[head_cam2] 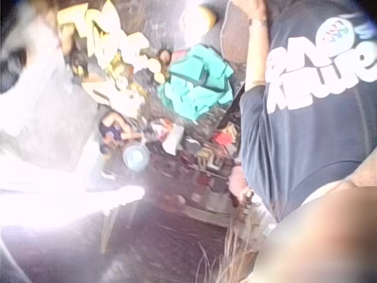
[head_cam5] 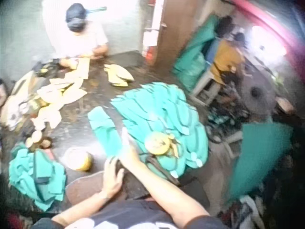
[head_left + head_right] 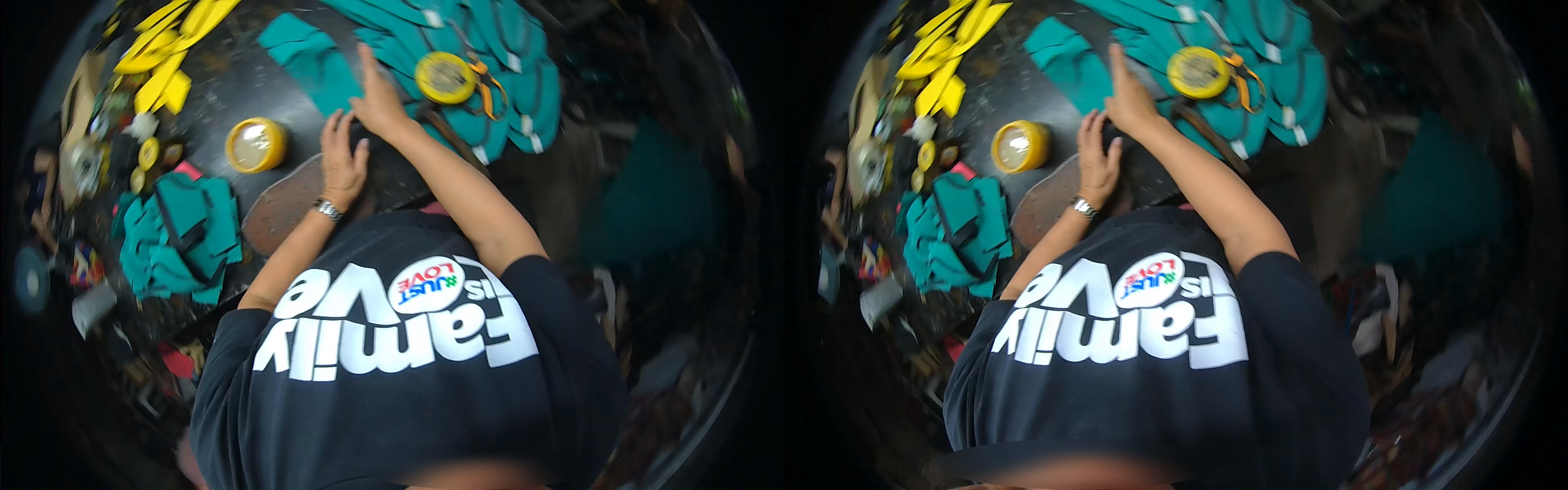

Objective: The person pours liquid from a metal can into a yellow container, then handles green fabric pieces and a white cloth. They use scissors to cut the white cloth and place the cut piece onto a green fabric item.

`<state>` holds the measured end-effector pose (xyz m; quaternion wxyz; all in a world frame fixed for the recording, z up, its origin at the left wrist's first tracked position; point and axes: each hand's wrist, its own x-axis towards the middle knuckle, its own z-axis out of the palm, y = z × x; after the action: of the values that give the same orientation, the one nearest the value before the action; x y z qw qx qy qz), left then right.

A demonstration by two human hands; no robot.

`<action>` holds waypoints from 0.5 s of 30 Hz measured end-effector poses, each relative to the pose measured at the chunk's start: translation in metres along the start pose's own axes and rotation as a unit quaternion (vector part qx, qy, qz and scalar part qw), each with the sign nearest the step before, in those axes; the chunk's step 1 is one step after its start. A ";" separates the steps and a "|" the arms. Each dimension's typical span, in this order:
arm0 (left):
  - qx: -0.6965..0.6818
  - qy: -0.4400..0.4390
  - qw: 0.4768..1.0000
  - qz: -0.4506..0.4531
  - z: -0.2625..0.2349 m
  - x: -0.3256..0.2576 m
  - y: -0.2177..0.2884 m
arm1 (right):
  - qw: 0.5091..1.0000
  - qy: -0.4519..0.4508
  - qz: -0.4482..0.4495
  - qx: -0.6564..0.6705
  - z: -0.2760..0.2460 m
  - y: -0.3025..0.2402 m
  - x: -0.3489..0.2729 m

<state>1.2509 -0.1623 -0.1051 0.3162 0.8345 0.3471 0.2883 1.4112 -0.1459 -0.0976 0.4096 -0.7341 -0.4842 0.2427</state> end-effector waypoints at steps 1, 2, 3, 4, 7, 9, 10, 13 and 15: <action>0.012 -0.023 1.000 0.011 0.000 0.001 0.000 | 1.000 0.006 -0.005 -0.019 -0.006 -0.002 -0.007; 0.027 -0.029 0.999 0.037 0.000 0.001 0.000 | 0.999 0.012 -0.020 -0.037 -0.013 -0.003 -0.011; 0.037 -0.031 0.998 0.033 0.000 0.002 0.001 | 0.999 0.015 -0.010 -0.050 -0.021 -0.005 -0.018; 0.052 -0.030 0.997 0.039 0.001 0.002 0.002 | 0.998 0.022 -0.017 -0.065 -0.028 -0.007 -0.025; 0.066 -0.054 0.996 0.031 0.007 0.004 0.007 | 0.998 0.056 0.017 0.004 -0.050 -0.015 -0.038; 0.093 -0.059 0.994 0.008 0.008 0.005 0.010 | 0.994 0.088 -0.009 0.058 -0.057 -0.027 -0.048; 0.099 -0.077 0.992 0.009 0.004 0.005 0.011 | 0.990 0.108 -0.050 0.081 -0.061 -0.030 -0.051; 0.114 -0.100 0.988 0.023 -0.005 0.008 0.010 | 0.967 0.205 -0.140 0.052 -0.086 -0.023 -0.047; 0.119 -0.082 0.989 0.013 -0.015 0.011 0.007 | 0.934 0.316 -0.148 -0.077 -0.108 -0.006 -0.045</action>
<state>1.2500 -0.1532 -0.0874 0.2385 0.8915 0.3406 0.1798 1.4710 -0.2256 -0.0355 0.5155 -0.7218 -0.4501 -0.1036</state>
